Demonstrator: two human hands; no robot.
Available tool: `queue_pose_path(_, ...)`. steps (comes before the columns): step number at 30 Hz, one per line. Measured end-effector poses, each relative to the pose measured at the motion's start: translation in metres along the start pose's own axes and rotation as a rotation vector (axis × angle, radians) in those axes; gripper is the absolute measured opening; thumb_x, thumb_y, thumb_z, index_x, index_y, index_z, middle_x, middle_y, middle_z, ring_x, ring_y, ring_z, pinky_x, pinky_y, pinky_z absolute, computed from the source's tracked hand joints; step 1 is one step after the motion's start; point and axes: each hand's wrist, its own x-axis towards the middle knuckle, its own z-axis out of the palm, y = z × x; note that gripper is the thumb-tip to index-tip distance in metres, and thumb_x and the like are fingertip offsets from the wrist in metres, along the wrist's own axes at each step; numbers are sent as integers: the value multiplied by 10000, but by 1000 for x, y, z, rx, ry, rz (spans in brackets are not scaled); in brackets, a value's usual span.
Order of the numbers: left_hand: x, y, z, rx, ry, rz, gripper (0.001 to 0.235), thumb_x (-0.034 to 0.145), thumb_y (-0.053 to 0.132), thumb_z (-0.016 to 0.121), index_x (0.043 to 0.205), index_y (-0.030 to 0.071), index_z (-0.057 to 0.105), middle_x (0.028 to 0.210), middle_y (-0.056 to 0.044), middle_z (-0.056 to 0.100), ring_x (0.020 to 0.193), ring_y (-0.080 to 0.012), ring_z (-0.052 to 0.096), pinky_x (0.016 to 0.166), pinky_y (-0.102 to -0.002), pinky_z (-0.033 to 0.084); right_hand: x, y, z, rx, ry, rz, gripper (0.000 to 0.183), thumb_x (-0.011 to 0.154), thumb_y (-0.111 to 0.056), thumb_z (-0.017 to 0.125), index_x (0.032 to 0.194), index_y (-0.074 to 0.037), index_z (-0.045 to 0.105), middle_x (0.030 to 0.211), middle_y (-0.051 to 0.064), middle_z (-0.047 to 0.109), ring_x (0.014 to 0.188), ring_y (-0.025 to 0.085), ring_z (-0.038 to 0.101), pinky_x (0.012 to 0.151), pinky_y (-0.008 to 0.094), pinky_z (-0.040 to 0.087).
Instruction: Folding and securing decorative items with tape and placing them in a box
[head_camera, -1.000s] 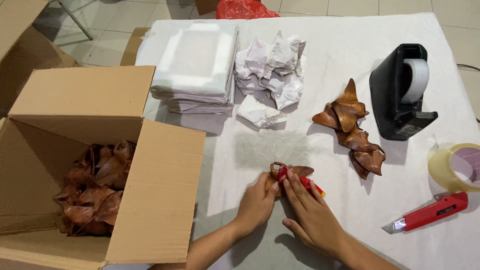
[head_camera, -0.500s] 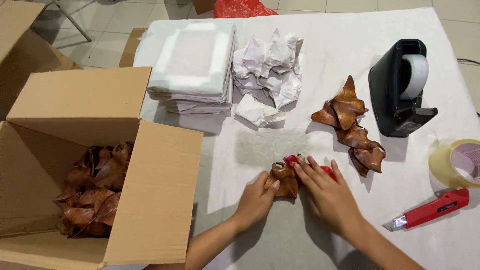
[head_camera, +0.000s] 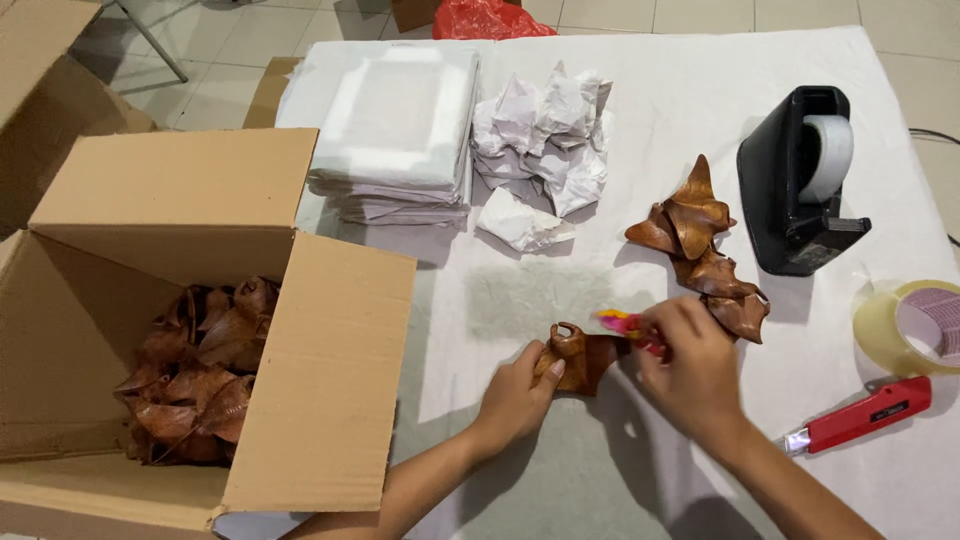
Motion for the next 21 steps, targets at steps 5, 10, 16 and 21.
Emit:
queue_pose_path(5,6,-6,3,14,22,3,233,993,368,517,976,138,551,898,-60,691,831,-266,627,717,-392,428,-25,-6,38,55,-90,-85,294,877,-31,704,1168,-44,663,1193,142,708,932,247,730,816,305,635)
queue_pose_path(10,-4,21,-12,-54,-34,-103,229,988,374,503,977,152,560,978,-29,708,916,-205,626,790,-343,444,-48,-35,30,-24,-67,-254,490,972,-168,621,1425,1,546,1454,170,613,1233,288,666,1084,415,500)
queue_pose_path(16,10,2,-3,-127,-25,-137,211,972,348,528,969,150,602,983,-1,692,936,-153,610,821,-307,446,-60,-39,25,-82,-55,-256,379,950,-215,662,1311,-103,679,1371,74,689,1193,156,690,1058,389,486)
queue_pose_path(21,5,11,-9,-134,-66,-94,222,997,343,517,1065,157,617,1071,-6,711,1008,-157,638,880,-297,456,-52,-37,37,9,-104,-229,273,970,-188,593,1190,-34,542,1548,180,522,1358,267,596,1174,443,371)
